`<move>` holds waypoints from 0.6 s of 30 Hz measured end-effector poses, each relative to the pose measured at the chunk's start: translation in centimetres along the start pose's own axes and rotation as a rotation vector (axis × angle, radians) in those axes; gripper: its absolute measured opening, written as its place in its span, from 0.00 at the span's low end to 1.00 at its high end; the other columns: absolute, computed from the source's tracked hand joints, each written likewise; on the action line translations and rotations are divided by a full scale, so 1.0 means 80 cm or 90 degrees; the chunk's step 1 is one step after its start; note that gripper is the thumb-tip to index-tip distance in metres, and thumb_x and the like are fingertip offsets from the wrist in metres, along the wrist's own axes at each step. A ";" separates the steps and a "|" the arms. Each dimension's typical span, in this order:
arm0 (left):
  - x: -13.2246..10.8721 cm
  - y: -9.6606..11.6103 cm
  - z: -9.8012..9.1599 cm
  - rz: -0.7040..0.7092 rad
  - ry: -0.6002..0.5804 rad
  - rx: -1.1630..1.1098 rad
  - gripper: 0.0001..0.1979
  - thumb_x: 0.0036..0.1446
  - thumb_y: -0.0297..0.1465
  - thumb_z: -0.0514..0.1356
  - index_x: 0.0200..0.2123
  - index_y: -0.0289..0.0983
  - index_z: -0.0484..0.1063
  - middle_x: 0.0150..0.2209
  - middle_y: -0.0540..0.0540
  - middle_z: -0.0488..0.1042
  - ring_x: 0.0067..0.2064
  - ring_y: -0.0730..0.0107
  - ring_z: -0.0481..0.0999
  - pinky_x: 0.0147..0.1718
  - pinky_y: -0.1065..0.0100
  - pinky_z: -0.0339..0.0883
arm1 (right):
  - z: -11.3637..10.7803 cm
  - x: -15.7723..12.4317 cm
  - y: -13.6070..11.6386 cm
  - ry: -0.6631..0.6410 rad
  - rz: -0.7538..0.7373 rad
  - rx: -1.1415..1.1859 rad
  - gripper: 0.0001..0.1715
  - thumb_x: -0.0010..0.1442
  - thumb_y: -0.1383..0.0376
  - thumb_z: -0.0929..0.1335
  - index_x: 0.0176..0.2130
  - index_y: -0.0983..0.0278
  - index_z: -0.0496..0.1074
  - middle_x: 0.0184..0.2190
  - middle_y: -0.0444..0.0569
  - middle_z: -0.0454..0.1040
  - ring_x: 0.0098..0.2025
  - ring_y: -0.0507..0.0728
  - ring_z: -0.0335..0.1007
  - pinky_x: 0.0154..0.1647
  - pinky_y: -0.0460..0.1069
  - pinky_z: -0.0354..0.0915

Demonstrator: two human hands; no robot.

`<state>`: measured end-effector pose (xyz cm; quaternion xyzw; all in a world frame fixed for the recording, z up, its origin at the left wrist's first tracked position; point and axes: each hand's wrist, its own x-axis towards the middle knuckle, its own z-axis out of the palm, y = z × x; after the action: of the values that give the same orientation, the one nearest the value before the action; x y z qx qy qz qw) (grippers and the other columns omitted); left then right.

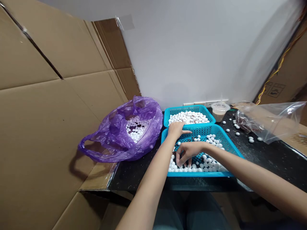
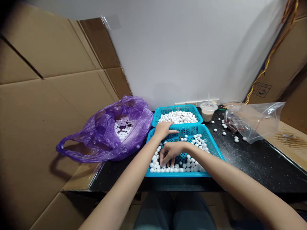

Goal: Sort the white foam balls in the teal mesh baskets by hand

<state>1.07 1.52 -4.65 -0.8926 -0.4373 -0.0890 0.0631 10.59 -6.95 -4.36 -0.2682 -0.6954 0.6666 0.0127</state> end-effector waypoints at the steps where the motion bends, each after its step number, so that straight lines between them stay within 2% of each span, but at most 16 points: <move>1: 0.000 0.000 0.001 0.001 0.002 0.001 0.29 0.43 0.56 0.51 0.35 0.38 0.69 0.33 0.43 0.73 0.37 0.60 0.72 0.32 0.68 0.58 | 0.000 0.000 0.001 -0.001 -0.001 0.005 0.25 0.42 0.52 0.70 0.35 0.69 0.72 0.30 0.49 0.72 0.27 0.49 0.68 0.22 0.41 0.66; 8: 0.000 -0.001 0.002 -0.003 0.004 -0.005 0.28 0.43 0.56 0.52 0.35 0.38 0.69 0.33 0.43 0.73 0.38 0.60 0.72 0.34 0.68 0.58 | 0.002 0.001 0.004 0.010 -0.039 -0.055 0.25 0.39 0.55 0.72 0.35 0.69 0.73 0.28 0.47 0.73 0.28 0.50 0.69 0.27 0.43 0.67; 13: 0.000 0.000 -0.001 -0.004 -0.008 0.006 0.28 0.43 0.56 0.51 0.35 0.38 0.69 0.33 0.43 0.73 0.38 0.61 0.72 0.34 0.69 0.58 | 0.000 0.003 0.006 0.016 -0.072 -0.106 0.21 0.41 0.57 0.72 0.35 0.68 0.74 0.27 0.46 0.74 0.26 0.49 0.69 0.28 0.43 0.66; 18: 0.000 0.001 -0.002 -0.014 -0.013 -0.005 0.29 0.42 0.56 0.52 0.35 0.38 0.69 0.34 0.43 0.73 0.39 0.60 0.71 0.34 0.68 0.58 | -0.001 0.006 0.009 0.023 -0.099 -0.130 0.18 0.43 0.59 0.71 0.33 0.68 0.74 0.28 0.47 0.74 0.29 0.51 0.70 0.32 0.44 0.66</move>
<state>1.11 1.46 -4.52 -0.8889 -0.4474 -0.0820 0.0541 10.42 -6.71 -5.17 -0.2255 -0.7779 0.5845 0.0493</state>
